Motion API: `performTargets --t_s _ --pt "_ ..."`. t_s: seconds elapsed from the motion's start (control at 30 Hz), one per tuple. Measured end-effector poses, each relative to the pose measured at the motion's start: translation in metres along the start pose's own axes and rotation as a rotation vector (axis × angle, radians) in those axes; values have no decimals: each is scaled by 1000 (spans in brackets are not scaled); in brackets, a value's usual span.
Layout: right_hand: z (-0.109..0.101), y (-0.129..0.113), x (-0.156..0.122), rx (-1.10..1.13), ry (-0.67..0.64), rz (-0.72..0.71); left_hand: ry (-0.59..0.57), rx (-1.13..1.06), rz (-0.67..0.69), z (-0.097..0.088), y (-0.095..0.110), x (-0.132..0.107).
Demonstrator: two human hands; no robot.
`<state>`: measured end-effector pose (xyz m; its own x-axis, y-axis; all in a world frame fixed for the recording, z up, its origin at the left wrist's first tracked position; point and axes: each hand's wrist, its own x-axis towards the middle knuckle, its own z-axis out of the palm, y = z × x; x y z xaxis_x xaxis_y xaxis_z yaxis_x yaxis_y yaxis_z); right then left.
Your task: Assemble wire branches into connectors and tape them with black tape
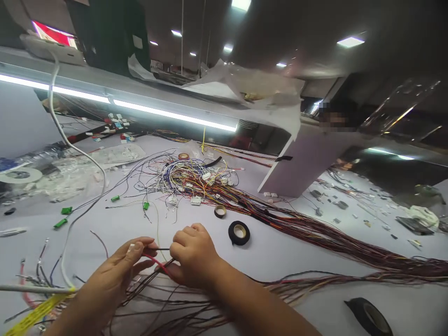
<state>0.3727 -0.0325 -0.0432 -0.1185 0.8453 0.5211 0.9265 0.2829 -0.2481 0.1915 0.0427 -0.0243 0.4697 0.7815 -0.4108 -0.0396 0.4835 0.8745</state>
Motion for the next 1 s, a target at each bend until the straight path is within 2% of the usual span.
performTargets --t_s 0.07,0.13,0.23,0.33,0.4,0.43,0.5,0.57,0.6,0.63,0.67,0.73,0.77,0.8,0.87,0.93,1.0 --pt "-1 -3 -2 262 38 215 8 122 8 -6 2 2" --pt "-5 -5 -5 629 64 404 0 293 43 -12 5 5" --pt "-8 -2 -10 1103 86 545 -46 550 129 -19 10 8" --pt "-4 0 -7 1342 235 769 -139 559 155 -18 9 9" --pt "-2 -3 1 1241 228 845 -172 454 170 -15 4 9" --pt "-3 -6 6 1080 170 794 -197 404 170 -14 2 9" --pt "-8 -13 15 677 42 551 -246 379 148 -13 -2 10" --pt "-16 -19 23 432 -30 316 -277 488 133 -17 -1 11" --pt "-20 -21 26 442 -47 267 -272 568 140 -19 0 11" --pt "-23 -22 27 541 -40 283 -260 638 158 -22 2 10" --pt "-24 -22 28 701 -14 354 -258 683 180 -23 5 8" --pt "-22 -21 25 1059 90 580 -270 717 225 -24 11 3" --pt "-19 -19 22 1169 159 689 -265 738 245 -23 14 0" --pt "-15 -16 19 1180 205 752 -254 775 264 -22 17 -3" --pt "-11 -12 10 1009 201 736 -214 879 295 -17 22 -7" --pt "-13 -9 2 761 106 591 -188 947 306 -14 27 -8" --pt "-22 -9 -5 573 -43 405 -203 962 309 -13 30 -7"
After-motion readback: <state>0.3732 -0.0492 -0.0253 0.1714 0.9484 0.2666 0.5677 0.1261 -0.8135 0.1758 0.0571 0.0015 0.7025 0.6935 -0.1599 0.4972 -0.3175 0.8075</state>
